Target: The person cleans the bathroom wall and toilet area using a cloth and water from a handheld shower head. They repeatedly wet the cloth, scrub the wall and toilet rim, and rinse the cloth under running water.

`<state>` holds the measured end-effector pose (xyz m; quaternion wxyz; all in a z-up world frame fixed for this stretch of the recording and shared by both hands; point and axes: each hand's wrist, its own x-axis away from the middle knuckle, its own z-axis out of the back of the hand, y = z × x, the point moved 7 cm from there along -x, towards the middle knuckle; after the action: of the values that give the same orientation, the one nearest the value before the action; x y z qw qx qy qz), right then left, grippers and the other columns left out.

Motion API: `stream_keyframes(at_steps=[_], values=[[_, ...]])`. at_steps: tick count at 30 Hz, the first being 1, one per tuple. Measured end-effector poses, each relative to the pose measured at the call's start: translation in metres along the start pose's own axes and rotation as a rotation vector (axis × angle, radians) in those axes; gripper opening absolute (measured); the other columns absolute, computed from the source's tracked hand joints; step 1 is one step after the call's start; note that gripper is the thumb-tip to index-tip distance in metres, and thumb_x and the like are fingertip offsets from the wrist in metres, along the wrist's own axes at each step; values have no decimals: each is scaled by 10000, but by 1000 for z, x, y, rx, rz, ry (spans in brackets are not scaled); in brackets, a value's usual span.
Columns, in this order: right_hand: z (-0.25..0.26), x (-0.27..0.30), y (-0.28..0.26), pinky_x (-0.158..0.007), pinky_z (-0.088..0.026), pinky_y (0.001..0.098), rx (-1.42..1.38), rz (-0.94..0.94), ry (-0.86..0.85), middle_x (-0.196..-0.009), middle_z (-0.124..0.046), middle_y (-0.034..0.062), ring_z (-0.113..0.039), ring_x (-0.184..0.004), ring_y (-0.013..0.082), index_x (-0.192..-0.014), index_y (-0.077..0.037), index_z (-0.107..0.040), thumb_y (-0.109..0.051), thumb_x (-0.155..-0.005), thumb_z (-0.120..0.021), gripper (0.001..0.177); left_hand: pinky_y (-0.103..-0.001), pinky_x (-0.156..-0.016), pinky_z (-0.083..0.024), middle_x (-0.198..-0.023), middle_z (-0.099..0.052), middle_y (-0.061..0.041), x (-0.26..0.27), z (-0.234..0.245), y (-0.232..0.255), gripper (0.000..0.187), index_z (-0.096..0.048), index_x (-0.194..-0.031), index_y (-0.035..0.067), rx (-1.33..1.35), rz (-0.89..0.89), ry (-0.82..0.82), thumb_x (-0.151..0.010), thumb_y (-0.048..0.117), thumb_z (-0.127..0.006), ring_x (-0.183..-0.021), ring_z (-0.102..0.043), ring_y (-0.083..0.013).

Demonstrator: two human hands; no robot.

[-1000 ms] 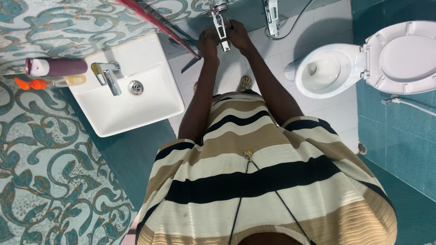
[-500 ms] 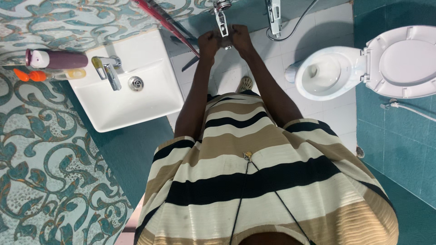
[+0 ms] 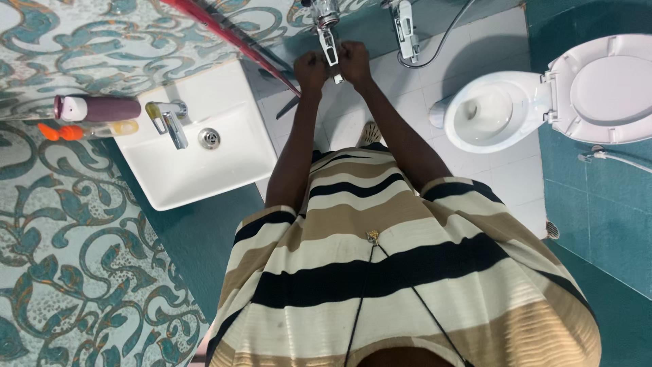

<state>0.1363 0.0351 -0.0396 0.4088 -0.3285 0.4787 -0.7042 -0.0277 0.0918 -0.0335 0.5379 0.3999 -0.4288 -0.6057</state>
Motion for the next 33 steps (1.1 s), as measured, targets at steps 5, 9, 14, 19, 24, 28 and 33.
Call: stream_keyframes(at_steps=[5,9,14,19,24,28,33], values=[[23,39,10,-691,-526,330,291,101,-106,-859,-722,190,-688,-756,219,-916,14,-734,40,-770,-653,169,-424,-664,-501,-751,-677,-190,61,24,48,116,-692,-750,-22,-264,-243,8,-731,67,-764,-715,-672,-347],[66,65,-23,-739,-582,316,125,112,-121,-912,-771,160,-754,-826,206,-1009,-7,-774,46,-726,-669,307,-412,-672,-546,-763,-727,-165,87,23,98,185,-762,-867,5,-174,-91,-145,-701,84,-776,-690,-712,-307],[156,66,-90,-733,-586,312,-16,24,28,-927,-779,138,-739,-814,190,-1061,4,-770,-77,-869,-782,209,-368,-676,-576,-798,-743,-160,78,-13,174,214,-736,-949,10,-74,-94,-113,-772,110,-805,-697,-743,-248],[226,37,-133,-714,-576,339,156,234,235,-920,-764,161,-757,-819,213,-1081,28,-738,-119,-908,-850,253,-375,-719,-589,-878,-769,-156,49,-72,212,262,-735,-1008,27,-6,-182,-86,-810,181,-812,-773,-771,-255],[224,-10,-100,-809,-593,378,179,327,215,-1022,-757,196,-771,-925,329,-1150,13,-709,-71,-887,-713,275,-397,-733,-583,-925,-771,-163,24,-120,198,287,-706,-1067,40,-66,-228,-118,-901,270,-752,-828,-770,-321],[201,-11,-62,-877,-562,451,164,310,24,-1094,-726,252,-701,-1026,462,-1274,9,-638,-169,-1044,-635,291,-396,-766,-591,-937,-761,-165,41,-141,169,280,-662,-1112,39,105,-226,-180,-1017,303,-659,-821,-763,-321],[173,-3,-41,-873,-548,492,204,359,85,-1144,-681,300,-680,-1026,481,-1350,63,-532,-182,-1083,-557,363,-400,-724,-565,-960,-758,-145,52,-152,128,364,-577,-1304,56,80,-57,-207,-1040,305,-550,-815,-757,-281]])
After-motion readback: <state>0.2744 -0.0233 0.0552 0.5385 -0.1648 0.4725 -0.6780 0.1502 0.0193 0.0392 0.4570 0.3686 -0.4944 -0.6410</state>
